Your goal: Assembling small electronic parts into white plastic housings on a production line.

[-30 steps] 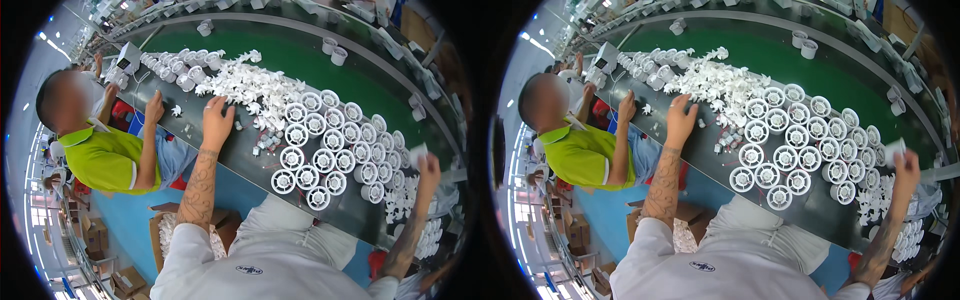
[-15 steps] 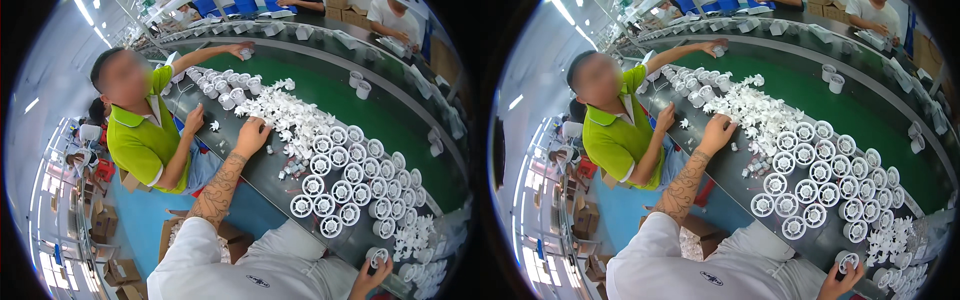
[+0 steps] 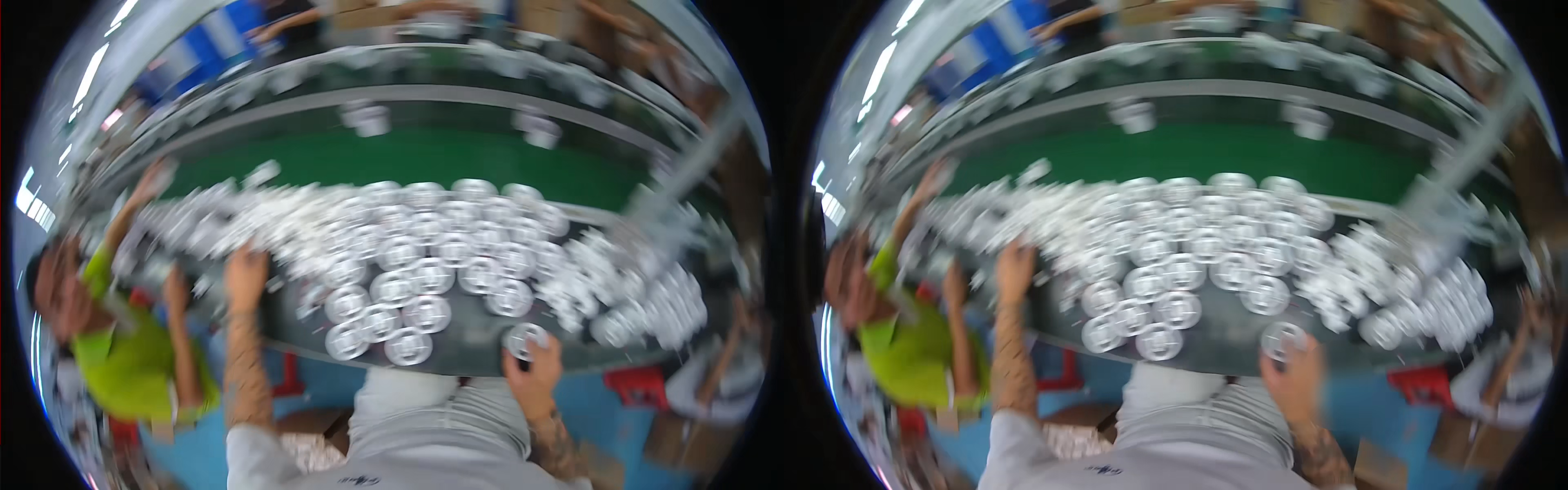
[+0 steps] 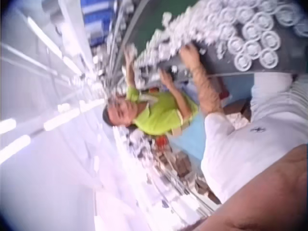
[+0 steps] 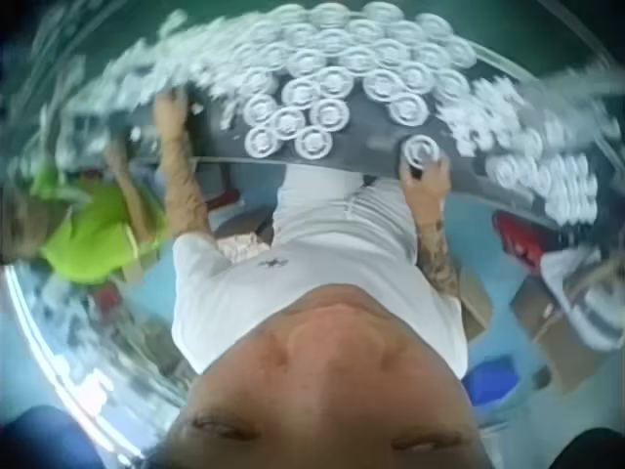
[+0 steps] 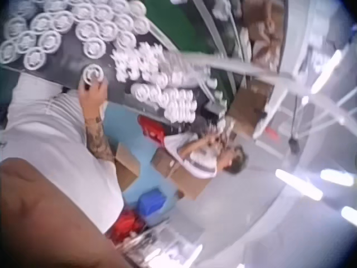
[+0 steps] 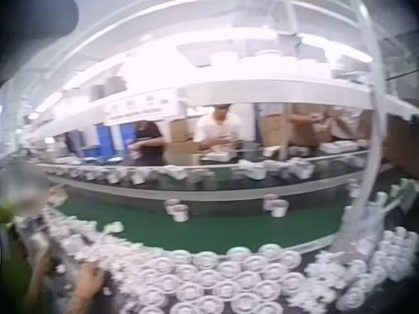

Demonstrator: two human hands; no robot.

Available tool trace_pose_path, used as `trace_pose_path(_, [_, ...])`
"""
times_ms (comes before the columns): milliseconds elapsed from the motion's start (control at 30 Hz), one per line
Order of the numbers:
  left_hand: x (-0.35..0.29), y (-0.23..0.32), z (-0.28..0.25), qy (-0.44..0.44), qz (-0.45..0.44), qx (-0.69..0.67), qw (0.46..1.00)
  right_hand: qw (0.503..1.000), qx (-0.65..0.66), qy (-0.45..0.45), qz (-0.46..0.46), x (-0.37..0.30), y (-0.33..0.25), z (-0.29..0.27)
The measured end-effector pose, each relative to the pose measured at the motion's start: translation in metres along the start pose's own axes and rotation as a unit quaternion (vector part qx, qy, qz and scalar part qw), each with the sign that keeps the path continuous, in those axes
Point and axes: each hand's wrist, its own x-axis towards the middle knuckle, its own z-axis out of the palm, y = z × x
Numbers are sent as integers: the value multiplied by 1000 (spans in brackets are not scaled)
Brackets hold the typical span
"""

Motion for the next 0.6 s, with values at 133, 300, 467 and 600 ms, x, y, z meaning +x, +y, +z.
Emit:
trace_pose_path(133, [-1, -10, 7, 86, 86, -42, 992, 999, 23, 34, -15, 6, 0, -3])
trace_pose_path(300, [11, -16, 30, 125, 40, -127, 983, 999, 11, 48, -18, 3, 2, -11])
trace_pose_path(467, [16, -4, -11, 54, -133, -369, 918, 999, 23, 42, -18, 10, 2, -17])
trace_pose_path(600, [-2, 61, -33, 101, -112, -501, 852, 998, 36, 45, -11, 13, 3, -14])
